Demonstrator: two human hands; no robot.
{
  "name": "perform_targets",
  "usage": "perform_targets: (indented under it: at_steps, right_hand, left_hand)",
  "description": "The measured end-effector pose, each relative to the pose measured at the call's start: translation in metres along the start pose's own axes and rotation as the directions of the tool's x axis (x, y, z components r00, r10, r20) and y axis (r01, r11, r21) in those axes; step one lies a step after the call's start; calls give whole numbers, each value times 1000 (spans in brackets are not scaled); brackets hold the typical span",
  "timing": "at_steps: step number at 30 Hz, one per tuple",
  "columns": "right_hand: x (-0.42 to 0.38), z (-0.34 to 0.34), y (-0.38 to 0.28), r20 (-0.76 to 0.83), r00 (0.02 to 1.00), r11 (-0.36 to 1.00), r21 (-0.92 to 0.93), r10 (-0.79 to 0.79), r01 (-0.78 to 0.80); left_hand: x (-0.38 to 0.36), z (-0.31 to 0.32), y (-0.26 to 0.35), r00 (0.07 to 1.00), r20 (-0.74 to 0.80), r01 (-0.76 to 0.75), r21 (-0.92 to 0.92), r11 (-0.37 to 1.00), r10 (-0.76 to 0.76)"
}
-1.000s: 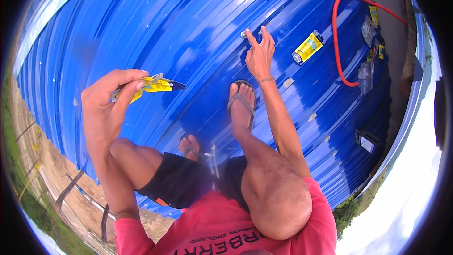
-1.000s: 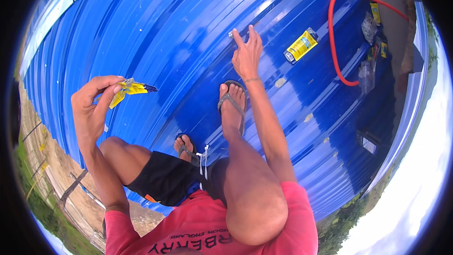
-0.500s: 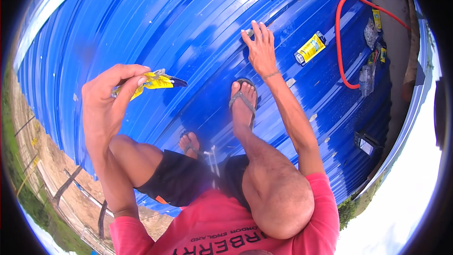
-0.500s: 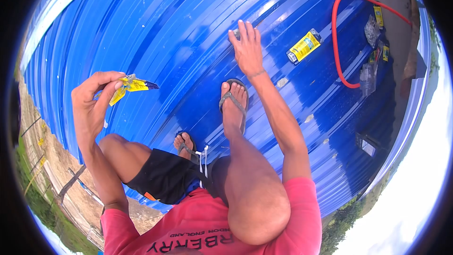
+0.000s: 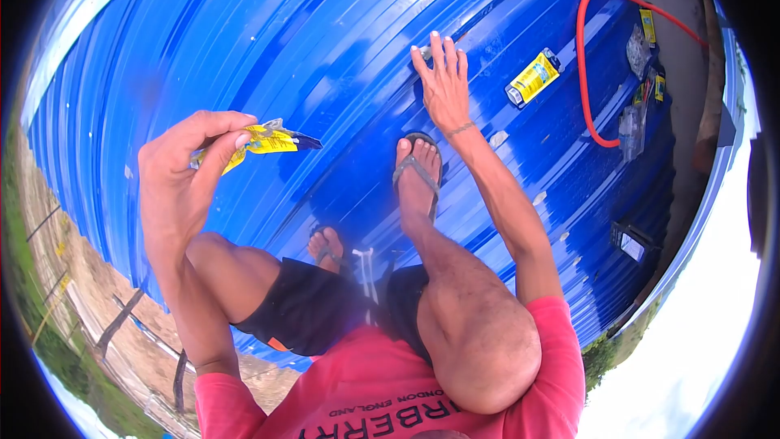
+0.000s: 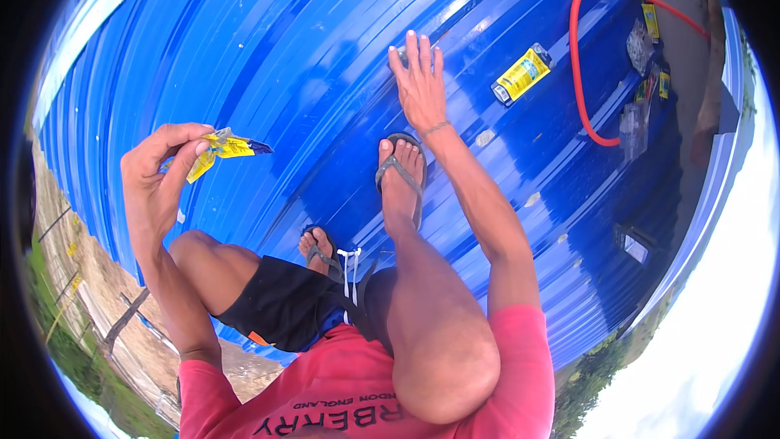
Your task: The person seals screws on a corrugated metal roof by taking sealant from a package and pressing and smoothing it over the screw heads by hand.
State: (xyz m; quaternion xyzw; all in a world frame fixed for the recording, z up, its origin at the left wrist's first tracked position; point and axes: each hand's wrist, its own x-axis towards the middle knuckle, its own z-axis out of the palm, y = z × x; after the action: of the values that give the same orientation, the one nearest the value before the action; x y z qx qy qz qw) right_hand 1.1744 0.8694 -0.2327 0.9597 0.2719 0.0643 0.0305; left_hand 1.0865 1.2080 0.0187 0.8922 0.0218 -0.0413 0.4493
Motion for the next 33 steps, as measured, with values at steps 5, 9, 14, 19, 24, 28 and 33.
perform_targets:
  at_steps: [5, 9, 14, 19, 24, 28, 33]
  right_hand:
    - [1, -1, 10, -6, 997, 996, 32, 78, -78]
    - [-15, -1, 7, 28, 986, 971, 172, 163, -165]
    - [-31, 9, -24, 117, 940, 863, 372, 320, -340]
    - [-31, 18, -49, 162, 918, 824, 405, 361, -395]
    - [-25, -1, -39, 133, 924, 834, 399, 358, -380]
    - [-16, 4, -23, 67, 934, 859, 374, 351, -350]
    - [-20, 2, -21, 75, 960, 911, 304, 269, -279]
  left_hand:
    - [1, 0, -4, 1000, 3, 13, -14, 1000, -12]
    - [0, -3, -2, 1000, 6, 18, 11, 1000, -18]
    - [-1, -3, 0, 999, 9, 32, -1, 1000, -32]
    - [-1, -4, 1, 997, 50, 62, 4, 998, -62]
    - [-1, -5, -1, 999, 8, 47, 23, 999, -48]
    - [-2, -9, 0, 995, 65, 78, 4, 997, -78]
    - [-3, -11, -2, 994, 65, 86, -4, 996, -86]
